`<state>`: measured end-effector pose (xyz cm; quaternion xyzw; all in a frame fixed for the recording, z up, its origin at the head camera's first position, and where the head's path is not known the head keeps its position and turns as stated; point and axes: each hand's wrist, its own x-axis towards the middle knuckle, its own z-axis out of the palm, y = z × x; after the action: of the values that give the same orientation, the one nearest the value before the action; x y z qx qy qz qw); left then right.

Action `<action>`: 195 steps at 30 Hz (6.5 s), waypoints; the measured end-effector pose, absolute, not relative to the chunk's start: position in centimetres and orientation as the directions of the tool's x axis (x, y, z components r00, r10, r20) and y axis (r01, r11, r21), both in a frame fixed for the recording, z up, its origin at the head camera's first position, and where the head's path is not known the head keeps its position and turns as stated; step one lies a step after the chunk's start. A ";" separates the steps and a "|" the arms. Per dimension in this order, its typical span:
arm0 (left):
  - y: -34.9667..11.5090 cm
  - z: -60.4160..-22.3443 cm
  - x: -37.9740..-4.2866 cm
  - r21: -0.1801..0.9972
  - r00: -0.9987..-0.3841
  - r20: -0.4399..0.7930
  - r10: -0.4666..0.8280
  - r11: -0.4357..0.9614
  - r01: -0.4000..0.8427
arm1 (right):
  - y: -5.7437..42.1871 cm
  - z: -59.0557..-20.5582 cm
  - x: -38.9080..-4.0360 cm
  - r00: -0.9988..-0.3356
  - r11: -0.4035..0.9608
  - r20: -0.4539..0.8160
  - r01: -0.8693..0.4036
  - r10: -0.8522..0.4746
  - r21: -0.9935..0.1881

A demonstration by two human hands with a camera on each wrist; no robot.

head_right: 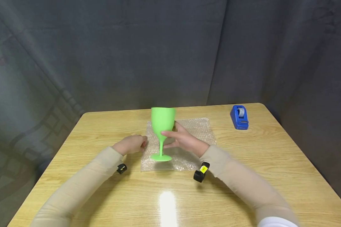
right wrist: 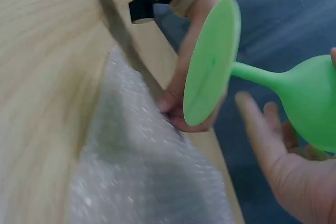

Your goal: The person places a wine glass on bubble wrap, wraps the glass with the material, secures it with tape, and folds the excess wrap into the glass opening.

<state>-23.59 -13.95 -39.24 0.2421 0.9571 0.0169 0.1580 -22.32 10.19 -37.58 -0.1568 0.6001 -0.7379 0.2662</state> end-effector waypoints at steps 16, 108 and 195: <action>-13.9 -39.4 -23.8 0.100 -0.843 -0.294 0.451 0.891 0.442 | 6.9 -40.1 -23.6 -0.797 -0.035 -0.354 0.424 -0.490 -0.905; -13.2 -39.3 -25.3 0.865 -0.839 -0.450 0.305 0.382 -0.325 | 6.8 -40.6 -25.4 -0.739 0.356 -0.514 0.383 -0.436 -0.852; -11.4 -38.8 -25.9 0.877 -0.860 -0.463 0.215 0.249 -0.410 | 8.5 -40.6 -27.7 -0.821 0.198 -0.522 0.486 -0.229 -0.851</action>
<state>-25.85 -11.41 -38.81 -0.0651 0.7475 0.6092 0.2566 -27.71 8.54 -40.57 0.0891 0.7195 -0.6269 0.2852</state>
